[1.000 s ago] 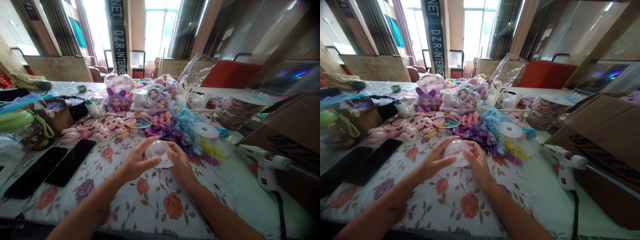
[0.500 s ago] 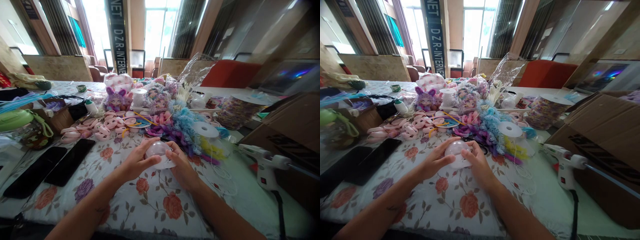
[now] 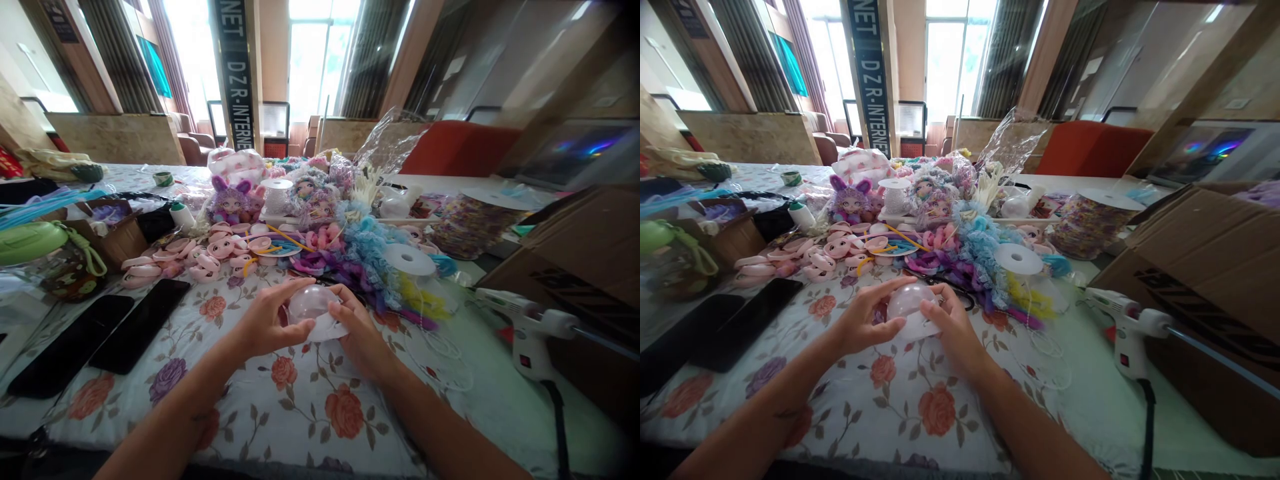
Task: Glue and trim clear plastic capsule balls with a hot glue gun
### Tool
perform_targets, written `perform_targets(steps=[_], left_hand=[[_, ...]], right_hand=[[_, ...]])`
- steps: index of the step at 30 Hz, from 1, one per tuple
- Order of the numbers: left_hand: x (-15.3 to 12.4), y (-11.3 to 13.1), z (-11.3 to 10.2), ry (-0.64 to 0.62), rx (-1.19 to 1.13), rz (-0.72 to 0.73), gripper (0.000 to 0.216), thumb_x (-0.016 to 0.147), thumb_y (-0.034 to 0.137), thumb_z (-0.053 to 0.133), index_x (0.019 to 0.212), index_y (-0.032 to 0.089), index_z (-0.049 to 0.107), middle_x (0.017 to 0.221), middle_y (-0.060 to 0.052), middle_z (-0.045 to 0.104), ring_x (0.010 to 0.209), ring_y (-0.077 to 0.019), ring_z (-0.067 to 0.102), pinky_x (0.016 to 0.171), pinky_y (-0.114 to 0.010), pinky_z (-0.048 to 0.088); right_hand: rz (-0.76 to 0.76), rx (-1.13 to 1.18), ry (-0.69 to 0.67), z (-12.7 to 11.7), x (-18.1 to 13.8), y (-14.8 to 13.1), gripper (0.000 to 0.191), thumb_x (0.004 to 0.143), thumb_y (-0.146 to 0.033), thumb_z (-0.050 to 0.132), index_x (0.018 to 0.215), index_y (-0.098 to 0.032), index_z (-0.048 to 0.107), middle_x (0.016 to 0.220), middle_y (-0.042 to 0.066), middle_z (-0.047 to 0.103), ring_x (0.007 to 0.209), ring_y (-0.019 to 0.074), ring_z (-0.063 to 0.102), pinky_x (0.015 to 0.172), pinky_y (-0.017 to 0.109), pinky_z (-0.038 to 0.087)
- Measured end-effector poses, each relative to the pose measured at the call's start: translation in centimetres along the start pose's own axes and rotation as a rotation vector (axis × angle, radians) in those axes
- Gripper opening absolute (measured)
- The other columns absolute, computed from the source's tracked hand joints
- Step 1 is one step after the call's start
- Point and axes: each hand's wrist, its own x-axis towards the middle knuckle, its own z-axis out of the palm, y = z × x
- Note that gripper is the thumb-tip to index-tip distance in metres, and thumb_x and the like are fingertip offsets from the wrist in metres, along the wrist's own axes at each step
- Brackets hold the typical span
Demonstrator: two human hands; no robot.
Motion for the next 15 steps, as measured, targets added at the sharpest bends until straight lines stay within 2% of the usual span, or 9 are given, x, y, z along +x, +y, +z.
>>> perform_targets(steps=[2, 4, 10, 15], left_hand=[[0.0, 0.1, -0.3, -0.029, 0.016, -0.033, 0.061, 0.075, 0.035, 0.068, 0.133, 0.020, 0.055, 0.089, -0.002, 0.066, 0.058, -0.0095, 0.048, 0.056, -0.022, 0.042], [-0.1, 0.2, -0.4, -0.055, 0.036, -0.062, 0.063, 0.073, 0.031, 0.067, 0.134, 0.021, 0.054, 0.084, -0.001, 0.065, 0.058, -0.0097, 0.049, 0.055, -0.022, 0.043], [-0.3, 0.2, -0.2, -0.053, 0.099, -0.075, 0.065, 0.070, 0.023, 0.062, 0.134, 0.020, 0.054, 0.089, -0.003, 0.067, 0.067, -0.0138, 0.056, 0.065, -0.027, 0.049], [-0.3, 0.2, -0.2, -0.070, 0.095, -0.068, 0.064, 0.071, 0.023, 0.061, 0.134, 0.021, 0.053, 0.093, -0.003, 0.067, 0.068, -0.0140, 0.057, 0.064, -0.026, 0.048]], right_hand=[[-0.013, -0.022, -0.014, -0.1, 0.1, 0.2, 0.044, 0.073, -0.048, 0.077, 0.094, -0.022, 0.048, 0.070, -0.005, 0.058, 0.054, 0.0078, 0.051, 0.051, 0.019, 0.040], [-0.030, -0.058, -0.023, -0.4, 0.2, 0.4, 0.045, 0.073, -0.048, 0.077, 0.096, -0.022, 0.049, 0.073, -0.005, 0.060, 0.055, 0.0088, 0.053, 0.052, 0.020, 0.042], [-0.077, -0.143, -0.048, -1.0, 0.6, 1.2, 0.039, 0.079, -0.046, 0.074, 0.099, -0.023, 0.050, 0.078, -0.003, 0.060, 0.060, 0.0107, 0.056, 0.055, 0.022, 0.043], [-0.092, -0.154, -0.048, -1.2, 0.6, 1.5, 0.038, 0.079, -0.045, 0.075, 0.100, -0.024, 0.051, 0.083, -0.002, 0.060, 0.064, 0.0119, 0.058, 0.057, 0.024, 0.045]])
